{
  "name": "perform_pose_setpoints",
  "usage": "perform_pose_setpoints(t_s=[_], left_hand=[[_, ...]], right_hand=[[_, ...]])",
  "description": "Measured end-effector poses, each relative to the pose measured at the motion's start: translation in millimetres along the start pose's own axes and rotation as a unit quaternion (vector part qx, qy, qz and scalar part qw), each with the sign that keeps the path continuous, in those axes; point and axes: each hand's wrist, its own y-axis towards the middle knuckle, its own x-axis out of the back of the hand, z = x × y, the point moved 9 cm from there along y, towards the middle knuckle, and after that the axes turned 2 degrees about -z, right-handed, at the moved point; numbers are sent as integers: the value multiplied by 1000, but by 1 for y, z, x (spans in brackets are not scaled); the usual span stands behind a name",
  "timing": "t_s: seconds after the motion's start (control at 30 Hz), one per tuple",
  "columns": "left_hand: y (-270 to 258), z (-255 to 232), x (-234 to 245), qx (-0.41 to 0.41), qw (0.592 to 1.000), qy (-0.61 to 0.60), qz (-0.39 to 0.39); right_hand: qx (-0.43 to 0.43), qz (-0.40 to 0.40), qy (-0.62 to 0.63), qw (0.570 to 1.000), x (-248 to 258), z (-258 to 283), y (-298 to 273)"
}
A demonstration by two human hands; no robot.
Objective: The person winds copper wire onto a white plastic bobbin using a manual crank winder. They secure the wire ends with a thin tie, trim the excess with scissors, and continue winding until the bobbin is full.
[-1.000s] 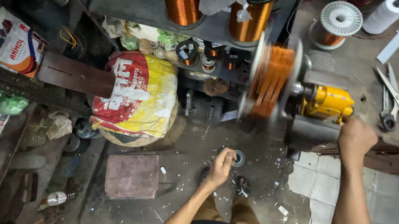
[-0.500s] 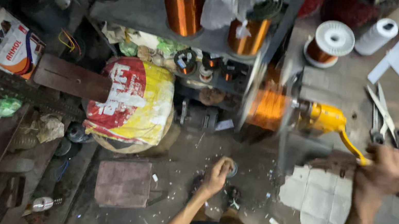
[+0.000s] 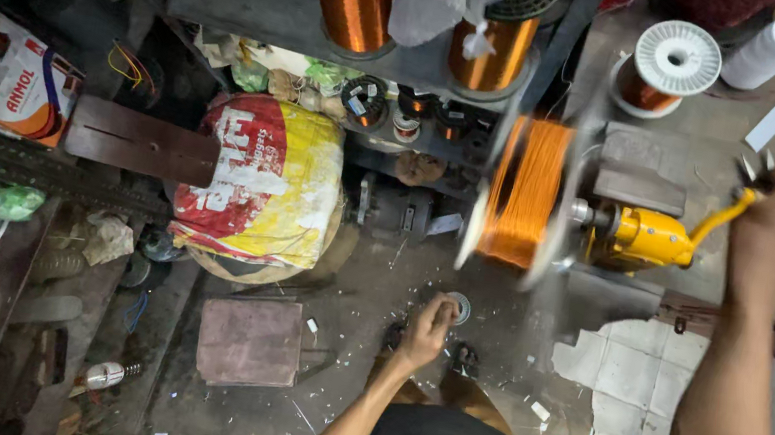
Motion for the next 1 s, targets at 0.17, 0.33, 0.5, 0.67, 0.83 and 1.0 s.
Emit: perform_pose_setpoints(t_s=[0.17,0.33,0.5,0.67,0.83,1.0], left_hand=[[-12,4,0,0,1000,-30,7],[-24,11,-1,21,999,-43,9],[-34,28,-2,62,996,-68,8],[-36,19,-4,-7,998,-60,17],[-22,9,-2,6,1000,-29,-2],[-8,-6,1,-20,999,17,-18]], right_hand=[[-26,46,5,999,-42,12,-28],[20,0,21,1000,-45,25,-93],[14,97,-41,994,-17,33,-143],[46,29,21,998,87,68,-162],[49,-60,13,997,151,76,-137],[26,-76,-12,997,152,53,-91]])
